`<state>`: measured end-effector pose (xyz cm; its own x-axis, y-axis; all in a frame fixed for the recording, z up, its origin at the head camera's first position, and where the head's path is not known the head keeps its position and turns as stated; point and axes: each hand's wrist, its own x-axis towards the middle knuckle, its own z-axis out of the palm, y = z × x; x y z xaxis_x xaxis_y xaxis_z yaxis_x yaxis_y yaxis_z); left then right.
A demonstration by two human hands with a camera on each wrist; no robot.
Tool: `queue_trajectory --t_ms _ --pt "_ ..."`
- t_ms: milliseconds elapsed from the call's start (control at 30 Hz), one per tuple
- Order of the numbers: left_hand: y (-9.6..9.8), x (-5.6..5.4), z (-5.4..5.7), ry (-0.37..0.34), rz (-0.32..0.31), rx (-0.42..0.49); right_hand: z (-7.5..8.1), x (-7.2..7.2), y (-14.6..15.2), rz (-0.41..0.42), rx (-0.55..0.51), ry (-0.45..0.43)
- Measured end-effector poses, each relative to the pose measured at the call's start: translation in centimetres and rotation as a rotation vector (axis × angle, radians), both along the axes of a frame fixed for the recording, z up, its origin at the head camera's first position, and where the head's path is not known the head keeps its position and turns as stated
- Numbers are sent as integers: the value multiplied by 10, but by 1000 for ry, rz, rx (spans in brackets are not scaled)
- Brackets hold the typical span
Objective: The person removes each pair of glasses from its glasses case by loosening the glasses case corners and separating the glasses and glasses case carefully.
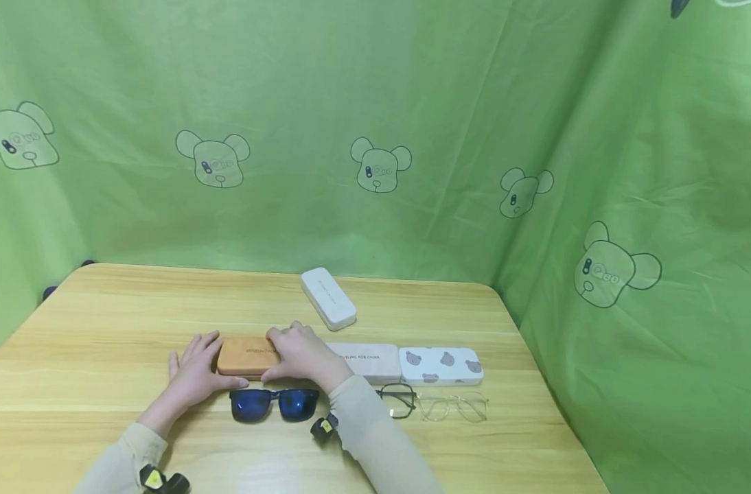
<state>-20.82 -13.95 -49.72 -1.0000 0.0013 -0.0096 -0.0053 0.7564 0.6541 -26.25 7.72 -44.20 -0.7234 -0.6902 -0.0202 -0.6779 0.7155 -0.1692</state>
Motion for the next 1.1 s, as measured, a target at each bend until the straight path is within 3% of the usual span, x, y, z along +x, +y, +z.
queue_trajectory --t_ms 767,1100 --pt "1 2 1 -2 6 -13 -5 6 -1 30 71 150" --pt "1 0 5 -13 -3 -22 1 9 0 21 90 122"
